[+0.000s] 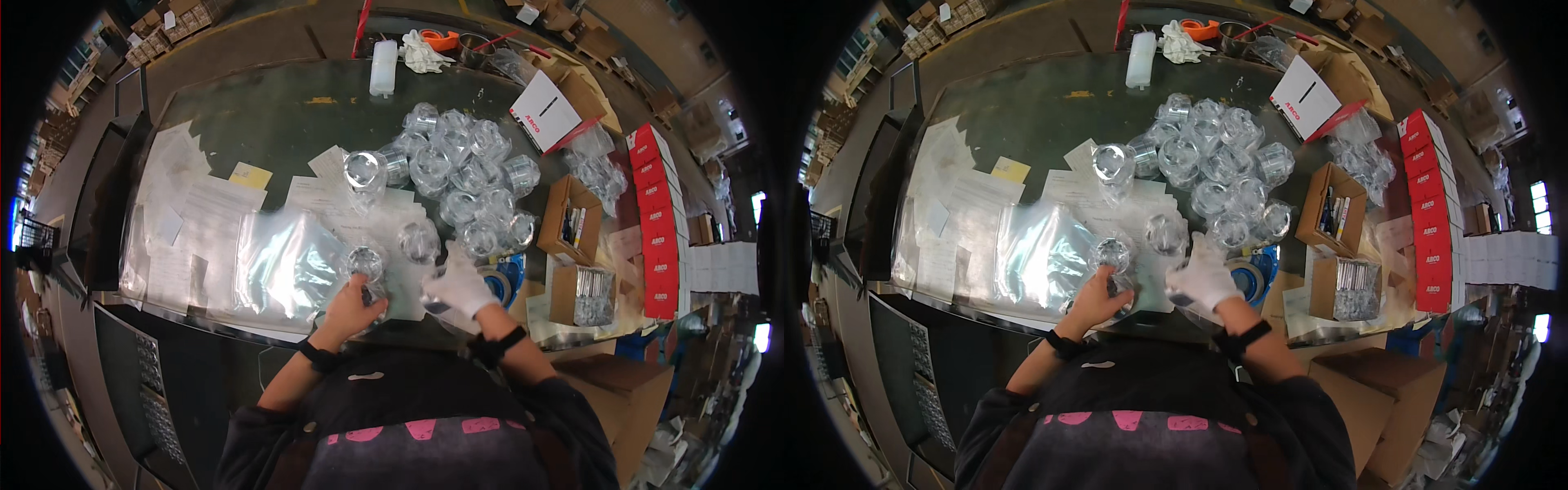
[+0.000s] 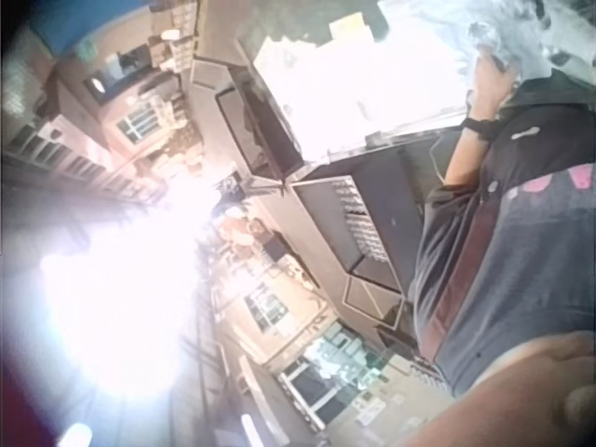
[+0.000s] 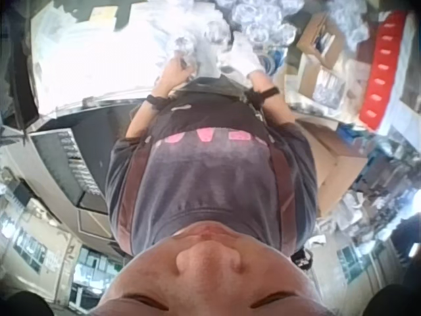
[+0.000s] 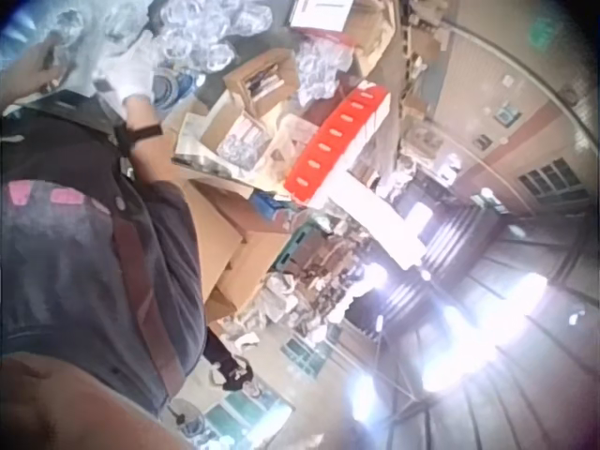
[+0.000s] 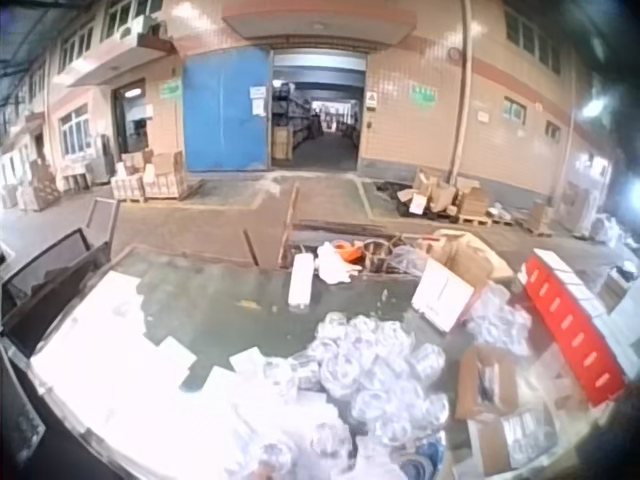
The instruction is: The person labels a box, sets up a partitioned shipping carton, and packs plastic bottles into the sections.
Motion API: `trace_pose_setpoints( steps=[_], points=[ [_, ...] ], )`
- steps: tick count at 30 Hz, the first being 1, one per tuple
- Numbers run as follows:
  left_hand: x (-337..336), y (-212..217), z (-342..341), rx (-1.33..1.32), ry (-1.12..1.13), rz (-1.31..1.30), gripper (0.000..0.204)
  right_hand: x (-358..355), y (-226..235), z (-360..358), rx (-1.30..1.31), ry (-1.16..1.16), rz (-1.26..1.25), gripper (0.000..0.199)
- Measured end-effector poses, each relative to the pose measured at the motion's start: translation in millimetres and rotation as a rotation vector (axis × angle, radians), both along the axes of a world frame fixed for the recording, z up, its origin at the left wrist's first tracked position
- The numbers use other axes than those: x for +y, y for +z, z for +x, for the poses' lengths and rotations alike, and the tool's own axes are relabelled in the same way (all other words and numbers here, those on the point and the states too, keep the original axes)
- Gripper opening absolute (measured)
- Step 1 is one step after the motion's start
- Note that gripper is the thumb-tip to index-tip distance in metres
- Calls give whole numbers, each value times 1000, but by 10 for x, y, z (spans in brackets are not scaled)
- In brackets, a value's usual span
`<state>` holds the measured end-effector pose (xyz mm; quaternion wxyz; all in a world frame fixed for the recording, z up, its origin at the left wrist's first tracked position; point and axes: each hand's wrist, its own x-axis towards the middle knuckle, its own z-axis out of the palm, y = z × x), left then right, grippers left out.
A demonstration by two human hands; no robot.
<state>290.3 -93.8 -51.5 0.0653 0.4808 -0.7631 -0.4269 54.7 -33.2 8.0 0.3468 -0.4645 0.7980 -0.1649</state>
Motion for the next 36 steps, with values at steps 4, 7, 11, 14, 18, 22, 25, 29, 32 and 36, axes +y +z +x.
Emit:
trace_pose_setpoints(
  steps=[4,7,11,14,18,22,25,29,32,36],
  points=[
    [-23,54,-70,-19,-4,35,67,320,-93,293,379,46,50,78],
    [-16,25,-69,-5,1,-9,66,170,49,240,584,242,-240,67],
    [-6,76,-45,-55,3,-22,67,-518,204,139,355,344,-505,54],
    [-11,63,-115,-66,-15,2,67,-868,-190,169,429,467,-52,51],
    [8,137,-104,-127,4,63,67,-1115,-182,245,449,482,1,49],
    [-15,111,-49,-133,14,75,65,-1194,46,143,373,482,57,49],
    [10,125,-141,-147,-21,52,64,-1077,28,147,491,391,60,49],
    [-5,84,-204,-134,-33,54,64,-903,-87,-17,357,228,-155,48],
    [6,91,-118,-130,-9,17,65,-316,621,-116,286,254,-263,44],
    [-2,62,-74,-100,4,4,65,577,1111,-64,187,480,295,54]
  ],
)
